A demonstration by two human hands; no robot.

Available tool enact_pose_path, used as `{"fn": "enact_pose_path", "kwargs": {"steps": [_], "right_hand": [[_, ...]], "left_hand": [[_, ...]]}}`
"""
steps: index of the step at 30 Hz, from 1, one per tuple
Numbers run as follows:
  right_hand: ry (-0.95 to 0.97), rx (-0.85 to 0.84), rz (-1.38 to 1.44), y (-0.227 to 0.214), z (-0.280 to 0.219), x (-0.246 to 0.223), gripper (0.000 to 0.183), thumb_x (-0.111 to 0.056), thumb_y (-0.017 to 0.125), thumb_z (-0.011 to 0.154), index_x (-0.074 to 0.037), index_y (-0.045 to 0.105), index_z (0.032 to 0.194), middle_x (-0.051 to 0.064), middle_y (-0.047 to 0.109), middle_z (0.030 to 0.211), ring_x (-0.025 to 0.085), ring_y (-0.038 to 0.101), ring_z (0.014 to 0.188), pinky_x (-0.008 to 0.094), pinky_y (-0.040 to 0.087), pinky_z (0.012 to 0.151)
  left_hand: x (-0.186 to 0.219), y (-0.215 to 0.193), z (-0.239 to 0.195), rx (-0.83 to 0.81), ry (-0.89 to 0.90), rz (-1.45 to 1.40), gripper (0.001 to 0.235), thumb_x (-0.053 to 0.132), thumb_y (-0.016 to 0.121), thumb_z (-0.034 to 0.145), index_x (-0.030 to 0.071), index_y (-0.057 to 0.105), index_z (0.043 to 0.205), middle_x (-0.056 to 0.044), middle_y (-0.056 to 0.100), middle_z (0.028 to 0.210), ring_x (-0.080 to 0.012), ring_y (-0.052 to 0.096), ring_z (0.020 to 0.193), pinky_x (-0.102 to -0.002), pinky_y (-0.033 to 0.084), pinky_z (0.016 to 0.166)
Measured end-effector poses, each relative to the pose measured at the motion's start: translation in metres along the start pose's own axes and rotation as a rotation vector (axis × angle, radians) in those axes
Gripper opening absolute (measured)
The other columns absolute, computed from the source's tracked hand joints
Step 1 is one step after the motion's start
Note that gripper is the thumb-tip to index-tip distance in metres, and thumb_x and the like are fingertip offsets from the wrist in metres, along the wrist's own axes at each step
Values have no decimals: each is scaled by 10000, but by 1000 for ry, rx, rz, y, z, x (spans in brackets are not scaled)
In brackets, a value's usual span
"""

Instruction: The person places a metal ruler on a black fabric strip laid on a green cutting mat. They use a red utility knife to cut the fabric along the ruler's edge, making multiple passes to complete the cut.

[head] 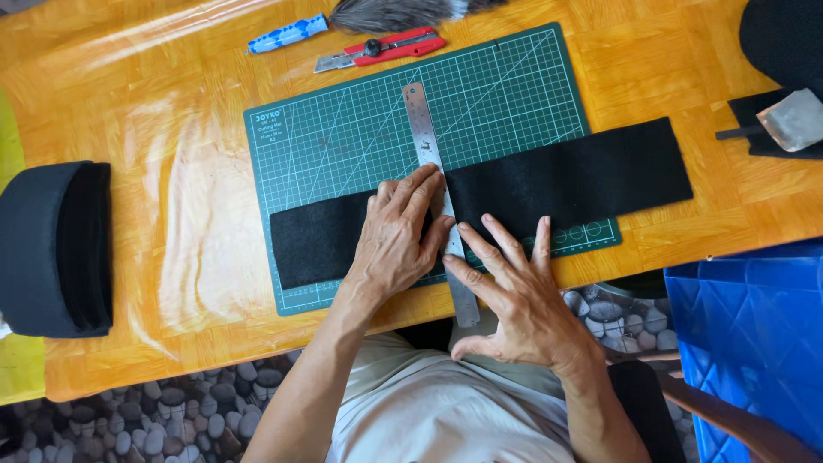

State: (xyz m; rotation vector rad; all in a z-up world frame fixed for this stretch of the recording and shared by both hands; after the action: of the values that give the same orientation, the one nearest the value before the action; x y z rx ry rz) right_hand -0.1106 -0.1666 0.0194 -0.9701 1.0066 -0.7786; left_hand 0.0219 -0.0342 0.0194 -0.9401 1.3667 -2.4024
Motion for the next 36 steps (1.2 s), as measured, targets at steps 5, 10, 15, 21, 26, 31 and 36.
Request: {"fn": "enact_pose_path", "kwargs": {"steps": [5, 10, 15, 21, 26, 31, 36], "right_hand": [[15, 75, 96, -2, -4, -2, 896, -584, 905, 655, -161, 592, 1380, 152, 410, 1602, 382, 328, 1518, 802, 96, 1166], [-10, 152, 115, 1, -5, -1, 785, -520, 921, 679, -179, 635, 1325, 137, 497, 1537, 402, 397, 1481, 817, 121, 1162], [-5, 178, 103, 2, -4, -1, 737, -554, 890, 714, -177, 659, 1303, 131, 523, 1513, 389, 423, 1466, 813, 137, 1161], [-13, 202, 93, 6, -6, 2, 729, -560, 890, 727, -179, 656, 1303, 126, 531, 1517, 400, 440, 1456, 814, 149, 1160], [0, 204, 98, 5, -6, 1, 713, -553, 882, 737, -160, 665, 1290, 123, 547, 1500, 392, 439, 1454, 803, 148, 1164], [0, 210, 98, 4, -8, 1, 699, -546, 877, 750, -161, 663, 1291, 120, 547, 1501, 384, 435, 1459, 788, 159, 1172], [-2, 218, 85, 5, -7, 1, 702, -554, 876, 741, -150, 680, 1280, 117, 565, 1489, 378, 451, 1447, 793, 162, 1162]], "left_hand": [[-1, 2, -1, -5, 4, 3, 497, 284, 625, 1001, 7, 535, 1404, -147, 536, 1485, -357, 569, 1074, -474, 479, 870], [-2, 4, -2, -4, 18, 23, 506, 291, 611, 1013, 3, 524, 1419, -151, 527, 1496, -359, 571, 1074, -473, 478, 868], [-1, 2, -2, -83, -16, 41, 505, 246, 513, 1032, 14, 478, 1480, -123, 456, 1562, -348, 546, 1097, -501, 471, 825], [1, 2, -1, -84, -13, 69, 574, 265, 593, 983, 7, 468, 1480, -142, 461, 1550, -363, 534, 1135, -498, 476, 846], [0, 4, 0, -81, 0, 87, 580, 272, 587, 991, 1, 457, 1487, -157, 464, 1543, -380, 545, 1129, -503, 471, 848], [-1, 7, 0, -83, 3, 92, 585, 275, 595, 983, 6, 462, 1485, -158, 465, 1543, -389, 545, 1141, -514, 470, 861], [-1, 8, -1, -80, -9, 109, 586, 279, 585, 989, 14, 454, 1495, -146, 457, 1554, -392, 542, 1141, -518, 469, 860]]}}
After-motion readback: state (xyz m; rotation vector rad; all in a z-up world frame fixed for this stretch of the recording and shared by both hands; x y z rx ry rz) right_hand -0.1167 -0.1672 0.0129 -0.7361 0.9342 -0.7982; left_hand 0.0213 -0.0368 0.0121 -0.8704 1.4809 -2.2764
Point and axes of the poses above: each hand's wrist, its own z-axis towards the middle knuckle, its own y-axis out of the palm, x = y × z, the point moved 4 cm from there along z, towards the middle knuckle
